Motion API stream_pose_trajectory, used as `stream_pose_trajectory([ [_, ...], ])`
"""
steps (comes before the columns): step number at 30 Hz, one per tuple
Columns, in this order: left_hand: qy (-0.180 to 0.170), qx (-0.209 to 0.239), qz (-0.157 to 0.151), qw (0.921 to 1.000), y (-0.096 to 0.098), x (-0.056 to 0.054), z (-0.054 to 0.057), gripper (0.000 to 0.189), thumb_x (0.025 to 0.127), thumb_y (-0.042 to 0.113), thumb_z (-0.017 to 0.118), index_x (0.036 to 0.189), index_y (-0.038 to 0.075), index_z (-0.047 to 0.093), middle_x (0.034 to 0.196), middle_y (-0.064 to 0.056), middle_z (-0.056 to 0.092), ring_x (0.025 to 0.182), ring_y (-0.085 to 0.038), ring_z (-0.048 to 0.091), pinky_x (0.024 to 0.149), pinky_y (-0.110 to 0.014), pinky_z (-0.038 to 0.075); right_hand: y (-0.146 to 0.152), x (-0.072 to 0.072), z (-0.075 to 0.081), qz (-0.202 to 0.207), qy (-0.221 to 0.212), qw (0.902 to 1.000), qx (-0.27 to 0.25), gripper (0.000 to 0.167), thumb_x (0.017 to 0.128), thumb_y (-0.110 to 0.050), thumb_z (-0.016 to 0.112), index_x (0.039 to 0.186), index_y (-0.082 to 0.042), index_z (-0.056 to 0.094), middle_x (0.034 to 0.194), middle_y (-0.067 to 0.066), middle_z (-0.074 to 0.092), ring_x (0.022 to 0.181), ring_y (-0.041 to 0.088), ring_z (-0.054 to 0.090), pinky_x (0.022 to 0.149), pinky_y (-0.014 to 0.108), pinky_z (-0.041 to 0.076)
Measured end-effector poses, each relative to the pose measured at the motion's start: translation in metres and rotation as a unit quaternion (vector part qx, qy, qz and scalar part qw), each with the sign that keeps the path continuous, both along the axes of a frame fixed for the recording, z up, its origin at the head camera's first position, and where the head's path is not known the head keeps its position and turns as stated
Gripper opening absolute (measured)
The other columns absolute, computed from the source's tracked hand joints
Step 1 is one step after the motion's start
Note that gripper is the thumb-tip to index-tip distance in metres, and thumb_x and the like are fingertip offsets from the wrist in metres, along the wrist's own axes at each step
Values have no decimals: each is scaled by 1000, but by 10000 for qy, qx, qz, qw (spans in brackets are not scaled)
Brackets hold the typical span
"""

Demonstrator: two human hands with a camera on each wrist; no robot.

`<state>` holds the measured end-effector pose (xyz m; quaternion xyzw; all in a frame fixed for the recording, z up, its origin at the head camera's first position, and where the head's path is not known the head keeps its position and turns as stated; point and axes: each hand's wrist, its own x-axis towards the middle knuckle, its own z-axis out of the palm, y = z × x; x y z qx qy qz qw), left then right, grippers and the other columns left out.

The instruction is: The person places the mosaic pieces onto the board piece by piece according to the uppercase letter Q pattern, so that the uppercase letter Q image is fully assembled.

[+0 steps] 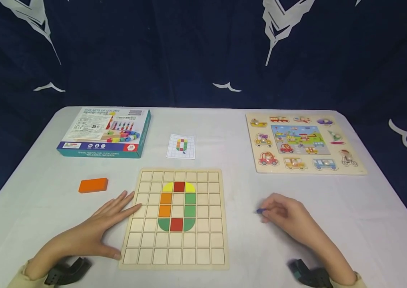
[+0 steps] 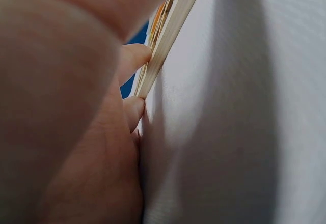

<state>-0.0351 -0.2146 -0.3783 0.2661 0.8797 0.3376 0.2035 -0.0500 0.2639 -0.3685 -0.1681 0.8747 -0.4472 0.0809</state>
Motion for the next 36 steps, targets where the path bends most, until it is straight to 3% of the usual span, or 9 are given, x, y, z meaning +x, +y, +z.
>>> stream_pose_trajectory([
  [3, 16, -42, -18, 10000, -1, 0, -1, 107, 59, 53, 81, 149, 30, 26, 156, 3, 3, 140, -22, -8, 105, -58, -2, -3, -2, 0, 120, -333, 9962, -798, 14, 81, 16, 60, 93, 9, 59, 86, 15, 65, 74, 17, 67, 62, 31, 54],
  [7, 22, -56, -52, 10000, -1, 0, -1, 107, 59, 54, 80, 149, 29, 26, 156, 2, 3, 140, -23, -8, 105, -58, -1, -15, -6, 0, 306, -539, 9894, -1313, 10, 84, 12, 59, 94, 10, 60, 95, 19, 66, 83, 19, 67, 69, 32, 54],
  [11, 22, -93, -70, 9999, -1, 0, -1, 108, 59, 55, 80, 149, 28, 26, 156, 1, 2, 140, -22, -8, 106, -57, -1, -33, -9, 5, 409, -500, 9898, -1271, 9, 85, 7, 61, 94, 5, 62, 96, 14, 68, 87, 16, 67, 72, 28, 53],
  [16, 41, -24, -70, 10000, 0, 1, 0, 110, 58, 51, 83, 149, 26, 27, 156, -1, 3, 140, -24, -7, 106, -57, -2, -64, -8, 8, 644, -389, 9887, -1298, 8, 82, 4, 67, 88, 0, 65, 89, 8, 69, 81, 17, 67, 69, 28, 53],
  [25, 187, -25, -73, 9998, 0, 1, 1, 112, 55, 53, 83, 149, 25, 28, 156, -2, 4, 140, -25, -7, 106, -55, -1, -119, -1, 2, 1176, -836, 9798, -1385, 7, 80, 0, 70, 85, -5, 69, 85, 4, 69, 73, 18, 67, 64, 28, 54],
  [29, 188, -21, -92, 9998, -1, 0, 1, 112, 56, 54, 83, 149, 25, 28, 156, -3, 4, 140, -25, -7, 107, -55, -1, -129, 2, -3, 1334, -986, 9768, -1353, 8, 80, 0, 71, 86, -6, 71, 83, 2, 70, 72, 17, 67, 64, 29, 54],
  [36, 268, -19, -150, 9995, -1, 0, 1, 113, 55, 58, 81, 149, 24, 27, 156, -3, 4, 140, -24, -6, 107, -53, -1, -135, 10, -8, 1255, -785, 9830, -1089, 10, 78, -2, 74, 82, -11, 70, 77, 0, 68, 67, 12, 64, 61, 27, 54],
])
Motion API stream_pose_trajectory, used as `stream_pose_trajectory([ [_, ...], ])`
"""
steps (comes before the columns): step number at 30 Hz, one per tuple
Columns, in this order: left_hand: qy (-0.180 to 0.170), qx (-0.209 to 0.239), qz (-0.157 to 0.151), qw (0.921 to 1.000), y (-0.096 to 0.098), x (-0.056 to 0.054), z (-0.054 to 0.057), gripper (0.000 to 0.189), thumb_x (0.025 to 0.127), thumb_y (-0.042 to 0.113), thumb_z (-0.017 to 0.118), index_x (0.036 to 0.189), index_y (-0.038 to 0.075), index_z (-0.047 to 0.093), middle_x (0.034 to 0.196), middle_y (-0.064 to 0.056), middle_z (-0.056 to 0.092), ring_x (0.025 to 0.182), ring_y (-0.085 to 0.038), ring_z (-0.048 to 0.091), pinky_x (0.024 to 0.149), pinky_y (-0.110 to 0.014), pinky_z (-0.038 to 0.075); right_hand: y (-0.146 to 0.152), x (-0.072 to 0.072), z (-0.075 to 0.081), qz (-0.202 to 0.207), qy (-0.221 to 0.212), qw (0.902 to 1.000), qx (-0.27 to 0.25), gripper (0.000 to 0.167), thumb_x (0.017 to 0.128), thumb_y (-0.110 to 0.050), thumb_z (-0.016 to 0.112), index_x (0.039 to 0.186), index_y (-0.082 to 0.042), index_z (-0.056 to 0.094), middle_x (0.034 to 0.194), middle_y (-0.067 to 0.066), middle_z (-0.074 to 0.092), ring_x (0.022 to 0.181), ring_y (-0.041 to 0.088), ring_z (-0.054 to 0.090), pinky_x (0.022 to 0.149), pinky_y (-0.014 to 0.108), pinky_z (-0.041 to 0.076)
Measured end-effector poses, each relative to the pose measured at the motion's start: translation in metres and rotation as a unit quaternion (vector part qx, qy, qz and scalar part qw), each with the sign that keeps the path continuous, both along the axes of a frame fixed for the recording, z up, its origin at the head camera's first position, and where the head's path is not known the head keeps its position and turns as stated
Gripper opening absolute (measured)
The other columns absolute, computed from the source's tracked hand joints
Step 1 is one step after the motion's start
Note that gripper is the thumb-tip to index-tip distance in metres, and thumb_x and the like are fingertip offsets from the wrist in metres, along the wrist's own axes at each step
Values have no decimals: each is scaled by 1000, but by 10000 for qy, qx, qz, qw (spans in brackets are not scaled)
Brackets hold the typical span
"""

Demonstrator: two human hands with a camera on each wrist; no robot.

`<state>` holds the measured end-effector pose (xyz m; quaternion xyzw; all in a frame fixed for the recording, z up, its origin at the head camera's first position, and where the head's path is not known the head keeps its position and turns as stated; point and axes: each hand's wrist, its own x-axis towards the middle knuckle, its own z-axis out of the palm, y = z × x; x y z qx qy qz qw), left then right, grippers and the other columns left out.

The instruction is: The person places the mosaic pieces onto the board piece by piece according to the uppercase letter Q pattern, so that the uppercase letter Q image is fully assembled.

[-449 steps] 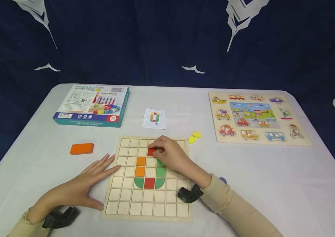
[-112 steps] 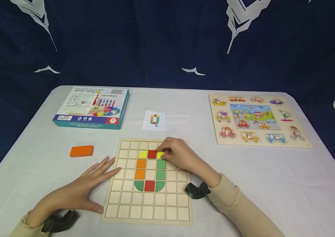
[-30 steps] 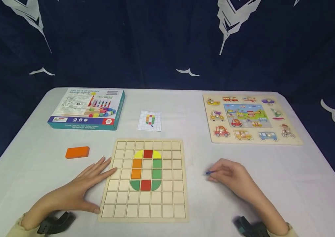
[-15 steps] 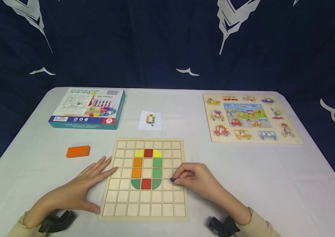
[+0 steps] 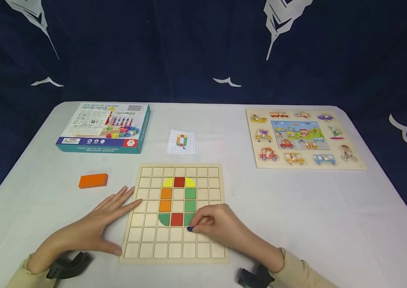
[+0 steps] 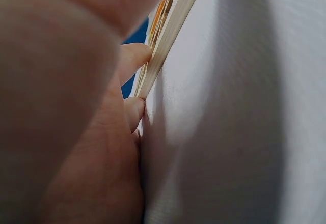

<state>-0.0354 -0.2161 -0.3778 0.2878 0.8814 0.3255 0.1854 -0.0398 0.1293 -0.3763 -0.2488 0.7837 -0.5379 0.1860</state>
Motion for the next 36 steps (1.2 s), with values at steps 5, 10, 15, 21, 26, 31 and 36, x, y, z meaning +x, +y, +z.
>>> stream_pose_trajectory([
  [5, -20, -37, 5, 10000, 0, -1, 0, 113, 55, 57, 81, 149, 25, 27, 156, -2, 4, 140, -24, -7, 107, -53, -1, -4, 4, 2, -43, 363, 9993, 101, 13, 77, 0, 74, 81, -11, 69, 77, -2, 68, 66, 8, 63, 60, 26, 54],
  [10, -45, 4, 65, 10000, 0, 0, 0, 113, 55, 54, 83, 149, 24, 28, 156, -2, 4, 140, -24, -7, 107, -54, -1, -9, 6, 3, -3, 831, 9962, 263, 16, 75, 1, 75, 79, -13, 69, 77, -10, 64, 65, 4, 59, 59, 23, 52],
  [15, -22, -5, 56, 10000, 0, 0, 0, 113, 55, 53, 84, 149, 25, 28, 156, -2, 4, 140, -24, -7, 107, -54, -1, -12, 8, 3, 63, 1206, 9920, 360, 18, 73, 1, 77, 79, -14, 68, 78, -13, 61, 66, 3, 55, 57, 21, 50],
  [21, -18, 78, 57, 10000, 0, 0, 0, 113, 54, 53, 84, 149, 25, 28, 156, -2, 4, 140, -24, -7, 107, -54, -2, -12, 10, 1, 138, 1339, 9898, 469, 21, 72, 1, 78, 81, -15, 68, 76, -14, 56, 64, 2, 50, 54, 19, 47],
  [26, -34, 63, 63, 10000, 0, 0, 0, 113, 54, 53, 84, 149, 25, 28, 156, -1, 4, 140, -23, -7, 107, -53, -2, -11, 10, 1, 322, 1507, 9867, 516, 22, 71, 1, 78, 83, -15, 68, 79, -13, 57, 66, 2, 50, 55, 18, 46],
  [31, -13, 44, 31, 10000, 0, -1, 0, 113, 55, 53, 84, 149, 25, 28, 156, -1, 4, 140, -24, -7, 107, -53, -2, -12, 10, 2, 395, 1584, 9849, 573, 22, 72, 0, 78, 85, -15, 68, 81, -13, 59, 68, 3, 51, 57, 18, 47],
  [36, -38, 18, 36, 10000, 0, -1, -1, 112, 55, 50, 85, 149, 25, 28, 156, -1, 4, 140, -22, -7, 107, -53, -2, -13, 11, 1, 402, 1553, 9851, 612, 22, 72, -1, 78, 85, -15, 68, 82, -13, 60, 68, 3, 51, 58, 18, 47],
])
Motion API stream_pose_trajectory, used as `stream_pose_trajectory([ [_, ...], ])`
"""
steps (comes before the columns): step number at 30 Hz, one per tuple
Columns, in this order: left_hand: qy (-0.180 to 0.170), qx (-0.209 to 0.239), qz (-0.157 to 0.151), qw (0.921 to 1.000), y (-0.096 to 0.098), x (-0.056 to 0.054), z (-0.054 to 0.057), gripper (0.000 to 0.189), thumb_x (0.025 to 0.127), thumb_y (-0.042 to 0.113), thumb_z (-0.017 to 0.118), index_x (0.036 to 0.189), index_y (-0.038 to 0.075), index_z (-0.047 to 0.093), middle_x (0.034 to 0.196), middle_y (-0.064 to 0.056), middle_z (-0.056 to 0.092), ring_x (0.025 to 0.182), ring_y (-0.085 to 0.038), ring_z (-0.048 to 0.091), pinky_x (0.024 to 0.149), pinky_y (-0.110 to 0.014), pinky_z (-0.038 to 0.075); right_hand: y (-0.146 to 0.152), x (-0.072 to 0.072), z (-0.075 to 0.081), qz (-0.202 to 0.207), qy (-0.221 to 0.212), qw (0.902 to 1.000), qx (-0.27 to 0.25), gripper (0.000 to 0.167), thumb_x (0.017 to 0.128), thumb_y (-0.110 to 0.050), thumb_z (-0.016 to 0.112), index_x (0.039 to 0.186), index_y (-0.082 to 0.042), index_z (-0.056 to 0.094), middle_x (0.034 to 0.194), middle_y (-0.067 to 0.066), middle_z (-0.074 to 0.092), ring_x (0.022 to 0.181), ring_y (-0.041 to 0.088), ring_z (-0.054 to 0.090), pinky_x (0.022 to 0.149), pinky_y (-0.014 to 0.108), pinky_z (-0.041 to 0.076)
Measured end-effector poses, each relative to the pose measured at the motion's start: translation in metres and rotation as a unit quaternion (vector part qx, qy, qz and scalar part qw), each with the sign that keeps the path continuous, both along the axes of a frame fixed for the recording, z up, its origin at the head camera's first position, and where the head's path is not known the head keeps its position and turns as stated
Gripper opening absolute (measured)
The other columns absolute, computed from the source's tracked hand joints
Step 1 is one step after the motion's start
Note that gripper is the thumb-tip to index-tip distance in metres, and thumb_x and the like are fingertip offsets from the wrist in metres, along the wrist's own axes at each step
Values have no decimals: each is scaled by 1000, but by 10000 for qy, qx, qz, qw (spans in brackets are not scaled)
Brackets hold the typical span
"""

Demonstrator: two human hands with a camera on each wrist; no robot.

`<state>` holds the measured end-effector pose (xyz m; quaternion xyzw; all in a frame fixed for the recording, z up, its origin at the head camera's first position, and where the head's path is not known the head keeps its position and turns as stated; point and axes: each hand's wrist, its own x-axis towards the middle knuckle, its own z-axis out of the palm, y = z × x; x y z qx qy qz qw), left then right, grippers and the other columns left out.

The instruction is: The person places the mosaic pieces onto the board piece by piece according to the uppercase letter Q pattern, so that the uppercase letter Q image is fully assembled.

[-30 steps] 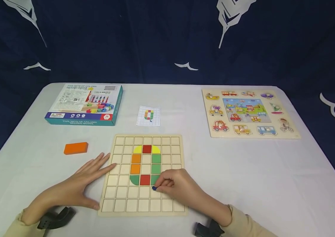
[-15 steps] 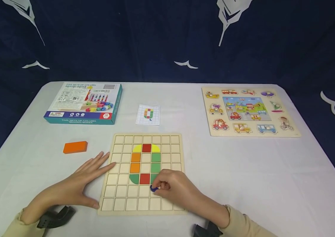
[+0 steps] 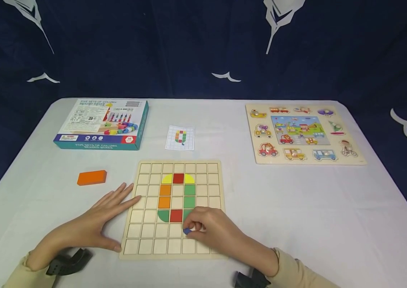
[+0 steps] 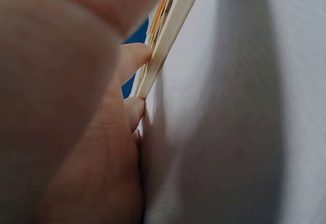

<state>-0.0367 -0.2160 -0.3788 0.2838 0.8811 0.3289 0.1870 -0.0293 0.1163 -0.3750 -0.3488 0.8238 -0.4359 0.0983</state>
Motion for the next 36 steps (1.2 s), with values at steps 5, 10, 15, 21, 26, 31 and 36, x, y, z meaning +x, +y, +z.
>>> stream_pose_trajectory([
  [5, -84, 40, 26, 10000, 1, 2, -1, 113, 54, 51, 85, 148, 26, 28, 156, 0, 4, 140, -23, -7, 107, -55, -1, 0, 2, -2, -35, -34, 10000, -71, 18, 75, -4, 77, 86, -16, 67, 79, -15, 57, 67, 2, 50, 56, 17, 47],
  [10, -62, 49, 7, 10000, 1, 4, -2, 113, 54, 55, 83, 149, 26, 28, 156, 1, 4, 140, -23, -7, 107, -53, -2, 1, 4, -3, -41, -37, 9997, -243, 12, 81, -7, 72, 87, -15, 67, 75, -16, 54, 65, 1, 49, 53, 17, 46],
  [15, 82, 116, 2, 9999, -2, 5, -4, 112, 54, 59, 80, 148, 24, 29, 156, -1, 6, 140, -24, -5, 108, -50, -1, -1, 3, -4, -42, 18, 9996, -279, 12, 83, -5, 70, 87, -16, 67, 75, -16, 53, 65, 0, 48, 52, 17, 45],
  [21, 15, 212, 7, 9998, -5, 9, -6, 110, 57, 58, 80, 148, 24, 29, 156, -2, 6, 140, -25, -4, 108, -50, -2, -3, 4, -6, -31, -44, 9997, -245, 10, 84, -7, 69, 87, -17, 68, 75, -16, 54, 65, 0, 48, 53, 17, 45],
  [26, 72, 108, 43, 9999, -7, 10, -6, 110, 57, 57, 80, 149, 25, 28, 156, -1, 5, 140, -24, -4, 108, -52, -1, -5, 2, -6, -6, 50, 9996, -277, 10, 85, -7, 68, 87, -17, 67, 75, -16, 54, 64, 0, 48, 52, 16, 45],
  [31, -26, 161, 58, 9998, -7, 9, -6, 108, 58, 53, 82, 148, 26, 29, 156, -1, 5, 140, -23, -4, 107, -53, -1, -3, 2, -6, -61, 4, 9994, -346, 9, 85, -8, 68, 87, -17, 68, 75, -15, 55, 64, 0, 49, 52, 17, 45],
  [36, -125, 151, 72, 9998, -6, 9, -7, 106, 59, 52, 82, 148, 25, 31, 156, -1, 7, 140, -24, -3, 107, -55, 1, 10, -5, 2, -517, -182, 9978, -379, 9, 85, -5, 67, 90, -12, 69, 82, -8, 63, 68, 5, 53, 57, 21, 48],
])
